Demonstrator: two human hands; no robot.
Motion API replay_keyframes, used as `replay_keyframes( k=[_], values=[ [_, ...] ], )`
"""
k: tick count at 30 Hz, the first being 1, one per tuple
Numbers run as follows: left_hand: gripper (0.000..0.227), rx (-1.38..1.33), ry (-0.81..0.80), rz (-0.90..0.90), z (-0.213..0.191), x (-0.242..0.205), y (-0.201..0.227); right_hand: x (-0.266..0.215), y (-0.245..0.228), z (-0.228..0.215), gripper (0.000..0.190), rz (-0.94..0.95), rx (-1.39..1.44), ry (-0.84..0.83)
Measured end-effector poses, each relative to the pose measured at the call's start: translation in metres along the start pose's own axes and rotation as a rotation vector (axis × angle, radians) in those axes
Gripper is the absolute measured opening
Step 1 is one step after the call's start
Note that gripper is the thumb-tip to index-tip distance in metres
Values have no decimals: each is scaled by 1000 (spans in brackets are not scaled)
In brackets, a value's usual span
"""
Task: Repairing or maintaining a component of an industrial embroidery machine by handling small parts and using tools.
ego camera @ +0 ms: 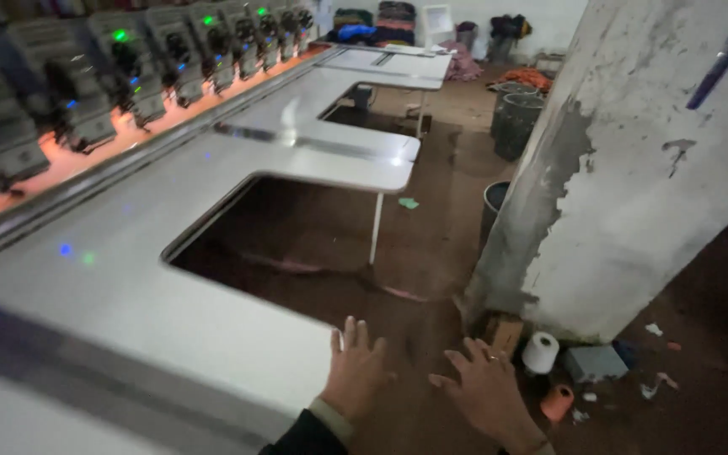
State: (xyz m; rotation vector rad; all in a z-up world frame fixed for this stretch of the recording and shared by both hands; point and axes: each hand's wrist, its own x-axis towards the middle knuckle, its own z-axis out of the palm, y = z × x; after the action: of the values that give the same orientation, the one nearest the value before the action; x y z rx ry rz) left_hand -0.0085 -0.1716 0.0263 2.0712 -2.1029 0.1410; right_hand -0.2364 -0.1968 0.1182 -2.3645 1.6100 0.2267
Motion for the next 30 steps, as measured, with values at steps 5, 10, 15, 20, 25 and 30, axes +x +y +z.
replay_keyframes(
  k=[5,10,15,20,25,30],
  values=[
    [59,-106,-91,77,10,150,-1,157,72,-18,75,4,-45,102],
    [73,-87,-4,70,68,322,-21,295,105,-104,80,-75,-43,66],
    [62,-82,-97,-25,80,471,-40,479,168,-115,63,-242,-146,398],
    [54,-98,-212,-73,102,621,-77,632,188,-170,72,-94,-50,130],
    [61,-61,-87,-22,182,794,-120,791,224,-208,74,-40,-113,91],
    [63,-97,-295,-4,148,957,-139,947,268,-247,68,-44,-29,234]
  ],
)
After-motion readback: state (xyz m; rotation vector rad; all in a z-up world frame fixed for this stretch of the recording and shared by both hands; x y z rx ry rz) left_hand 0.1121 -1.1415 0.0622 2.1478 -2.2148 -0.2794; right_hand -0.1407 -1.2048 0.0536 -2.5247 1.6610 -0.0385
